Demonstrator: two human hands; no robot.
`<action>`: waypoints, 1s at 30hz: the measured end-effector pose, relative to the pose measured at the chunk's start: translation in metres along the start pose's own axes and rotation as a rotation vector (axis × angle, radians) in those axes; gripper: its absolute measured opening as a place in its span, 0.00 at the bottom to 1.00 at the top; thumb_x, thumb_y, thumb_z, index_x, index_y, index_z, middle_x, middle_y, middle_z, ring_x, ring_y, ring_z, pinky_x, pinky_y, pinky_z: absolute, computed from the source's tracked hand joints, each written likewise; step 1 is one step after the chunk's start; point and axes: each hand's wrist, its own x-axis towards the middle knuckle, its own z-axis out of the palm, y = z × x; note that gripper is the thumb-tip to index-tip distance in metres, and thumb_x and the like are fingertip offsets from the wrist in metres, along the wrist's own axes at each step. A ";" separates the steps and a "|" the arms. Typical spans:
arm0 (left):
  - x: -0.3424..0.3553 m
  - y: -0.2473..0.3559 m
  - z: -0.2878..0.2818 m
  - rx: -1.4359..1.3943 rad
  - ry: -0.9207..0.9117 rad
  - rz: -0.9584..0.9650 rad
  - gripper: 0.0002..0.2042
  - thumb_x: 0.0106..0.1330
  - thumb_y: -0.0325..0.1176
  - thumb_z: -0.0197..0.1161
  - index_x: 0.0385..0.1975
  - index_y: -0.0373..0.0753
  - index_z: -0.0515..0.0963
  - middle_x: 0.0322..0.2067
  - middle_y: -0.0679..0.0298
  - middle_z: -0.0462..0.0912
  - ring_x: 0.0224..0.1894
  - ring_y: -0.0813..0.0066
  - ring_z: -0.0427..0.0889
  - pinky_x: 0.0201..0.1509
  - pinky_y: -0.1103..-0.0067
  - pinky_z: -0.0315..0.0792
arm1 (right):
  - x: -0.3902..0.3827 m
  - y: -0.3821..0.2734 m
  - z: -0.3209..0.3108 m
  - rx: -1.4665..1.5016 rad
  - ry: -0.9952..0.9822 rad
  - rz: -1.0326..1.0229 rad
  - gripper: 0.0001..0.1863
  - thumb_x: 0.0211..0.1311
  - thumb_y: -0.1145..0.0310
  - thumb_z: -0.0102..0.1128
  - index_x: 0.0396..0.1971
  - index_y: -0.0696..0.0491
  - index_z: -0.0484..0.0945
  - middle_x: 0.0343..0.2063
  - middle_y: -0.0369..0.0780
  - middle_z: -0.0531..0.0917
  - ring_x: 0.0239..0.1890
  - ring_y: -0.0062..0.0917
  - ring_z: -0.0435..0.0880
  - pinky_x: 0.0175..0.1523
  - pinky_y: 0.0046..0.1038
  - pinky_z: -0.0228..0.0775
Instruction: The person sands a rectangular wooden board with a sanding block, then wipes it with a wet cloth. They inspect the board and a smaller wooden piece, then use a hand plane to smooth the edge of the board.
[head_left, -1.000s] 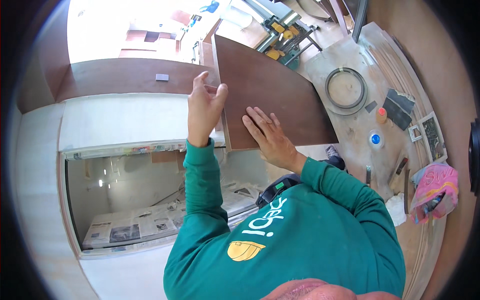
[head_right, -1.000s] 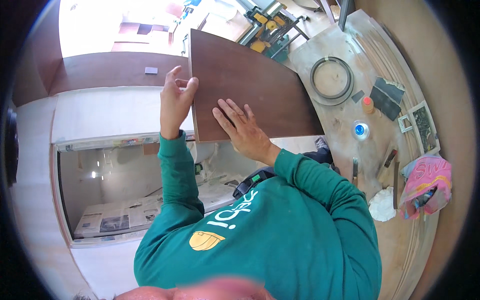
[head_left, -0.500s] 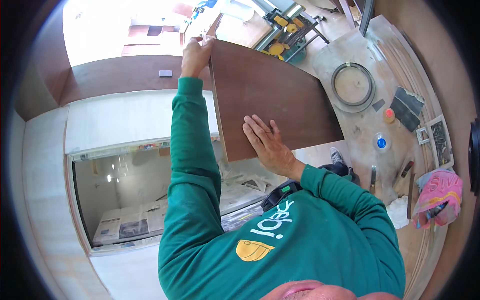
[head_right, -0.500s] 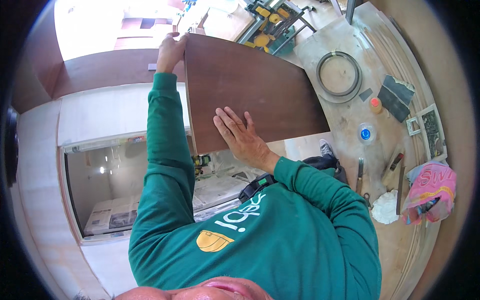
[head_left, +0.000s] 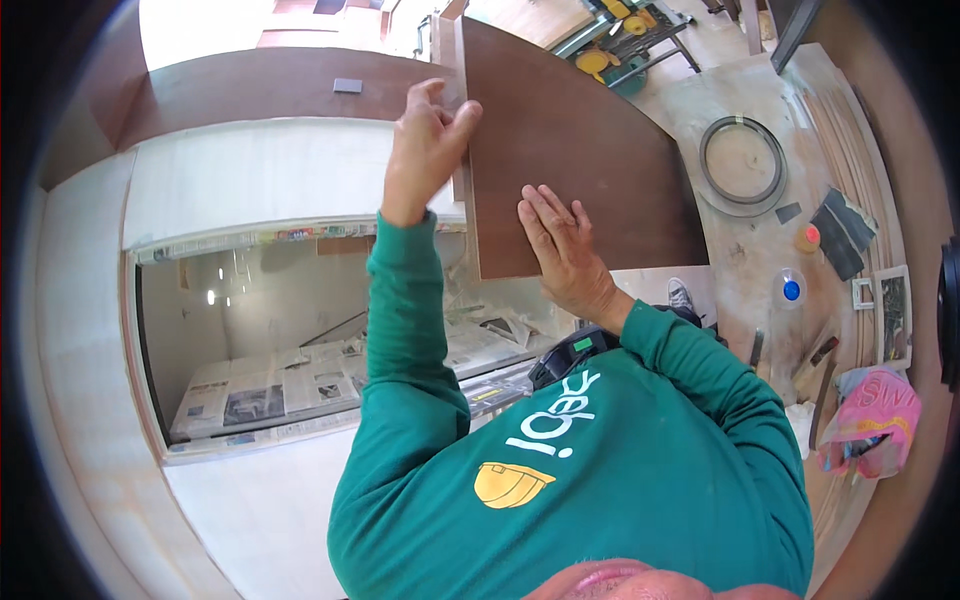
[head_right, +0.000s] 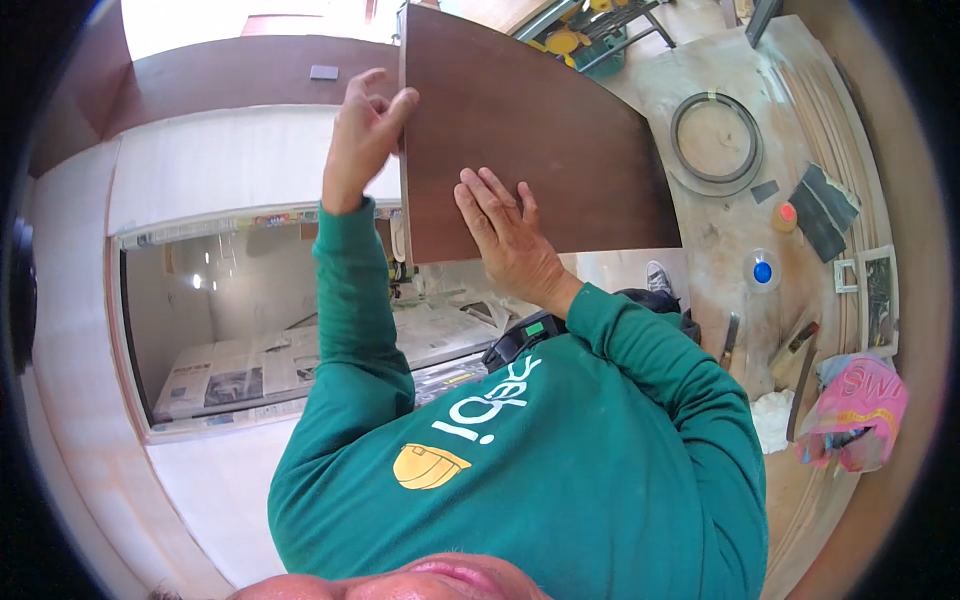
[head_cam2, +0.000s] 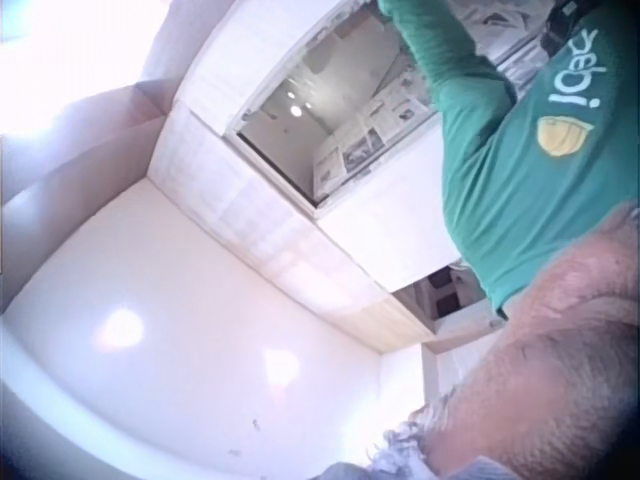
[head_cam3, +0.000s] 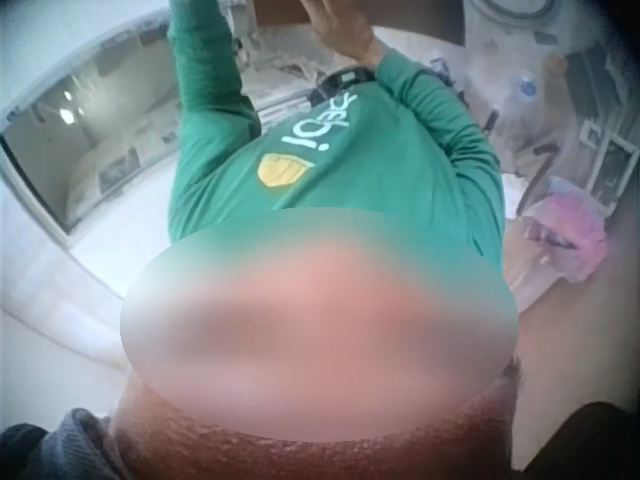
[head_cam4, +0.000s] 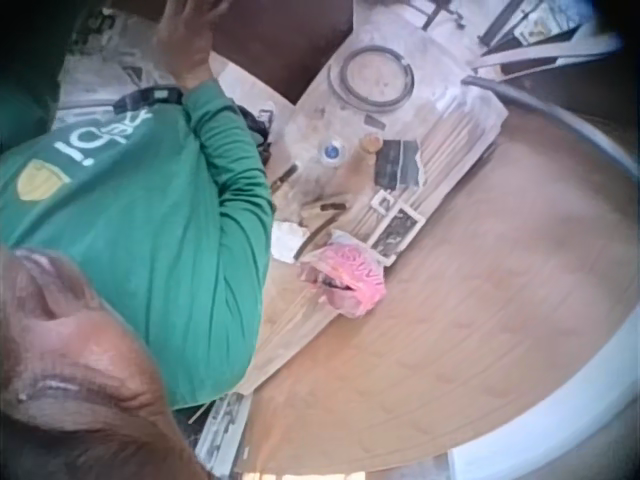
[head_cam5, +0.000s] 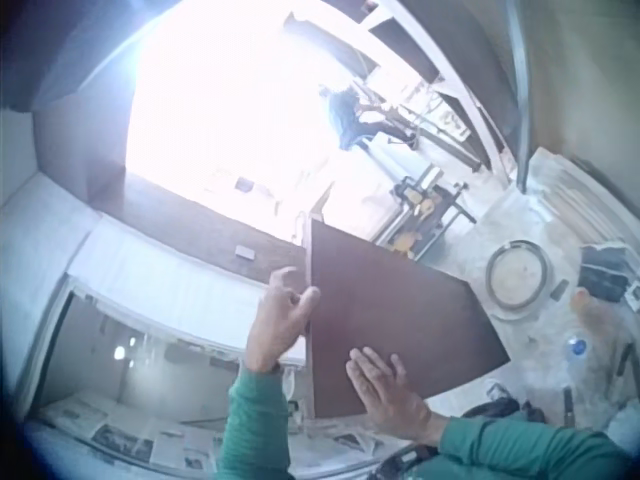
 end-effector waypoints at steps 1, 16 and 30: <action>-0.021 0.001 -0.002 -0.025 -0.009 0.002 0.30 0.70 0.40 0.69 0.64 0.26 0.70 0.24 0.57 0.84 0.28 0.70 0.86 0.35 0.72 0.78 | 0.001 0.000 0.000 0.009 0.004 -0.007 0.42 0.60 0.78 0.56 0.78 0.56 0.58 0.78 0.46 0.58 0.80 0.40 0.58 0.78 0.56 0.48; -0.215 0.006 -0.018 -0.509 -0.059 -0.131 0.28 0.75 0.24 0.64 0.72 0.35 0.63 0.34 0.60 0.85 0.39 0.78 0.87 0.45 0.80 0.81 | 0.005 0.001 -0.001 0.059 0.008 0.010 0.58 0.46 0.82 0.70 0.80 0.54 0.52 0.78 0.45 0.57 0.81 0.41 0.57 0.78 0.58 0.50; -0.147 -0.045 0.041 -0.389 0.233 0.742 0.31 0.78 0.56 0.55 0.70 0.39 0.73 0.71 0.52 0.73 0.79 0.51 0.60 0.80 0.61 0.56 | -0.001 0.004 -0.043 -0.096 0.053 0.054 0.56 0.47 0.81 0.69 0.80 0.57 0.52 0.76 0.51 0.62 0.75 0.49 0.63 0.76 0.46 0.57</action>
